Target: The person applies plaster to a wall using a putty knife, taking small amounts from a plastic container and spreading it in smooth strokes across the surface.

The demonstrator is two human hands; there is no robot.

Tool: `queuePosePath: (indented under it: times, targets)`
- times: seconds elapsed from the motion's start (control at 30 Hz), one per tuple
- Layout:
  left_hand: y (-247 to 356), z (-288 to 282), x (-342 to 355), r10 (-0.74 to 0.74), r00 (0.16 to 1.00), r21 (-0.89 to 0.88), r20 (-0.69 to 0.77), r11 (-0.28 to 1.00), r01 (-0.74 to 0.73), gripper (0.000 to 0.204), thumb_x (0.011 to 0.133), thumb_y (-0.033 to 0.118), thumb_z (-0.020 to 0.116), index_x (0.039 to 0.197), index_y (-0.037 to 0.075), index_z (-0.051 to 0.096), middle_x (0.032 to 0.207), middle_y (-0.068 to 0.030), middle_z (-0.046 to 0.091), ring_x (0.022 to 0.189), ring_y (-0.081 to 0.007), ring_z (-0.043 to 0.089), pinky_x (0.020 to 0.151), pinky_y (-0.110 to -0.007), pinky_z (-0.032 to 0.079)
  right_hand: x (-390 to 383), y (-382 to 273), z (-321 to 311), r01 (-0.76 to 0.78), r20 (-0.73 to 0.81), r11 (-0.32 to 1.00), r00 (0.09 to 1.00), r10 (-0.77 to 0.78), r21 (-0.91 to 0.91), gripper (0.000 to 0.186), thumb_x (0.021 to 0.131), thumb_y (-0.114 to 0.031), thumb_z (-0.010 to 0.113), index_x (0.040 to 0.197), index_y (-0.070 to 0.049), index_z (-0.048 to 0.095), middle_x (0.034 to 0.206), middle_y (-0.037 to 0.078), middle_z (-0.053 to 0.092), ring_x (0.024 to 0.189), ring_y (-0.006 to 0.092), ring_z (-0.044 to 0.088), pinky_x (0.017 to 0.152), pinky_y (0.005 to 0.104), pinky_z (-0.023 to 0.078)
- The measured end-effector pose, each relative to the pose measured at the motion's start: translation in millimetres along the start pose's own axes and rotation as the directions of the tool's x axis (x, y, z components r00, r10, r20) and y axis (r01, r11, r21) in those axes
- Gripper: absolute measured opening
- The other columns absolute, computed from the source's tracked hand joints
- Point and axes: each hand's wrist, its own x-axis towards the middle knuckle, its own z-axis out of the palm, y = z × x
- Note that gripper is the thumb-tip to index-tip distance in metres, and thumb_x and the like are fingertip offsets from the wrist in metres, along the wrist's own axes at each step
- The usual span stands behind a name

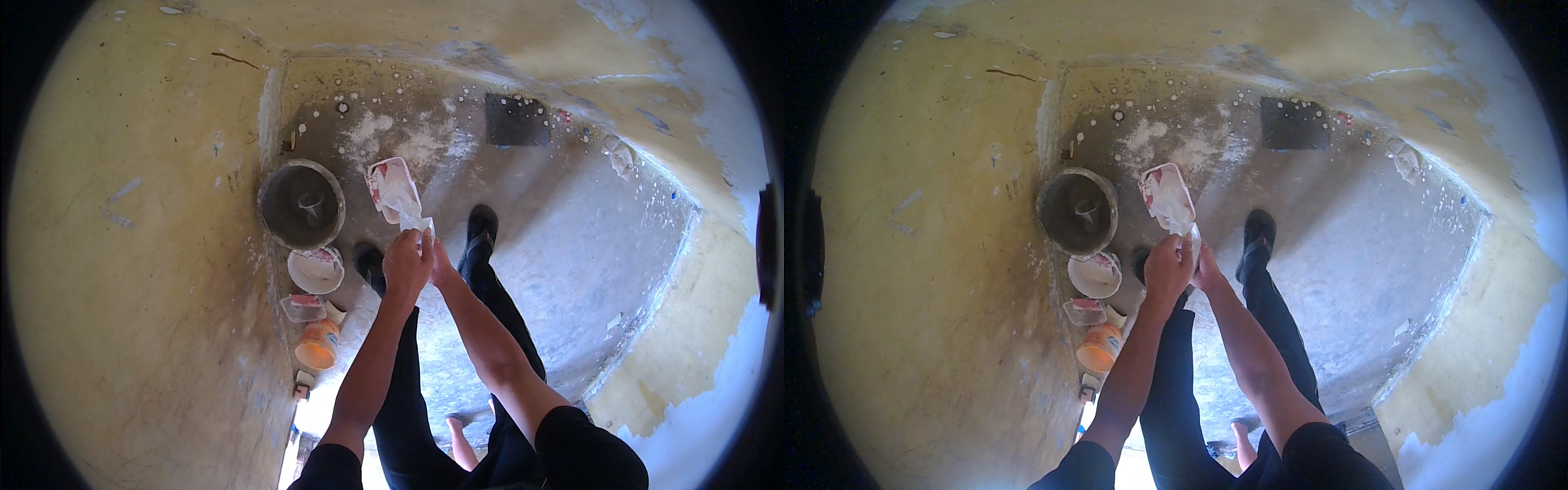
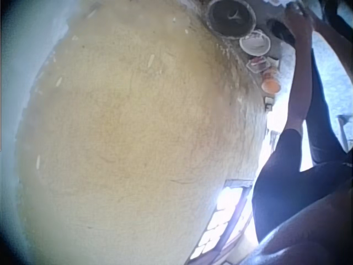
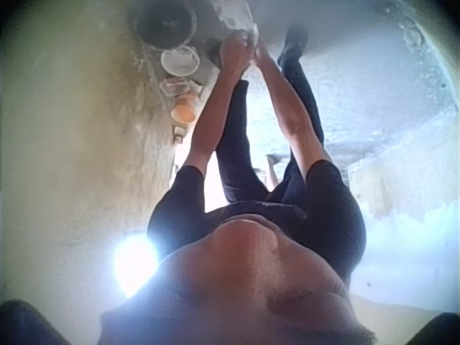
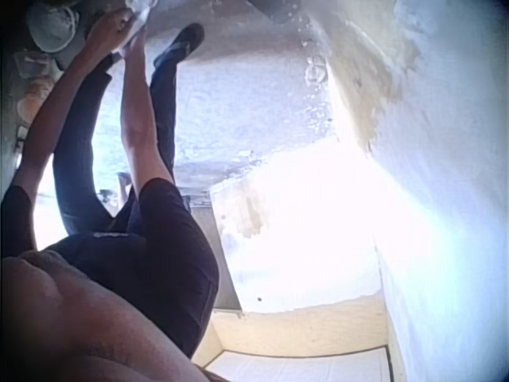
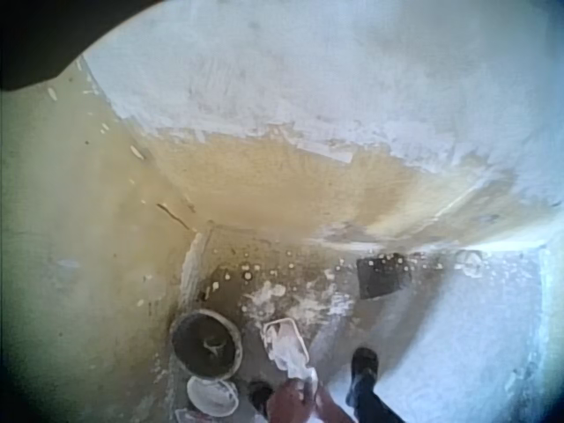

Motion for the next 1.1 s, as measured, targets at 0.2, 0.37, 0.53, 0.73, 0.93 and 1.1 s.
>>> queuePosePath:
  times: [0.2,0.37,0.53,0.73,0.93,1.1]
  targets:
    - [18,-11,-5,-0.009,1.000,-0.011,-0.012,1.000,0.009,0.035,0.097,0.030,0.054,0.080,0.000,0.061,0.075,-0.0197,0.063,0.069,-0.0371,0.064,0.063,-0.045,0.049,-2,-2,-11,0.000,0.092,0.999,0.996,-0.003,0.033,0.035,0.101,-0.038,0.042,0.118,-0.012,0.058,0.103,0.006,0.063,0.092,0.0194,0.062,0.084,0.0363,0.052]
    - [23,-24,-12,-0.018,0.999,-0.021,-0.037,1.000,0.018,0.033,0.096,0.028,0.055,0.079,0.000,0.061,0.073,-0.0200,0.063,0.066,-0.0370,0.064,0.061,-0.045,0.049,-10,-2,8,-0.026,-0.125,0.997,0.992,0.017,-0.074,0.040,0.100,-0.041,0.041,0.121,-0.011,0.056,0.108,0.010,0.062,0.095,0.0260,0.063,0.086,0.0411,0.052]
    - [38,-40,-25,-0.118,0.992,-0.018,0.045,0.993,0.119,0.037,0.096,0.031,0.054,0.076,0.001,0.061,0.076,-0.0187,0.065,0.070,-0.0381,0.065,0.065,-0.045,0.051,-9,-8,2,-0.051,-0.080,0.987,0.996,0.039,-0.152,0.047,0.098,-0.046,0.041,0.127,-0.010,0.053,0.115,0.015,0.061,0.100,0.0329,0.063,0.089,0.0478,0.052]
    - [55,-51,-53,-0.074,0.997,-0.062,0.026,0.995,0.075,0.032,0.095,0.026,0.058,0.075,0.002,0.059,0.067,-0.0184,0.062,0.061,-0.0361,0.063,0.056,-0.045,0.046,5,-9,-44,-0.133,0.111,0.975,0.987,0.115,0.176,0.051,0.097,-0.046,0.042,0.132,-0.009,0.052,0.120,0.015,0.062,0.103,0.0328,0.063,0.089,0.0491,0.052]
    - [62,-45,-74,-0.062,0.992,-0.067,0.111,0.995,0.070,0.032,0.096,0.028,0.058,0.078,0.002,0.058,0.069,-0.0165,0.059,0.063,-0.0344,0.061,0.059,-0.043,0.047,20,-10,-60,-0.225,0.105,0.965,0.972,0.212,0.136,0.052,0.098,-0.049,0.043,0.128,-0.009,0.056,0.114,0.012,0.066,0.100,0.0301,0.064,0.087,0.0445,0.054]
    - [75,-39,-66,0.039,0.993,-0.028,0.111,0.999,-0.037,0.031,0.097,0.027,0.057,0.078,0.003,0.059,0.070,-0.0151,0.059,0.065,-0.0333,0.062,0.060,-0.044,0.048,14,-29,-61,-0.159,0.027,0.981,0.987,0.157,0.110,0.062,0.099,-0.055,0.040,0.134,-0.004,0.050,0.121,0.014,0.063,0.101,0.0302,0.065,0.087,0.0430,0.055]
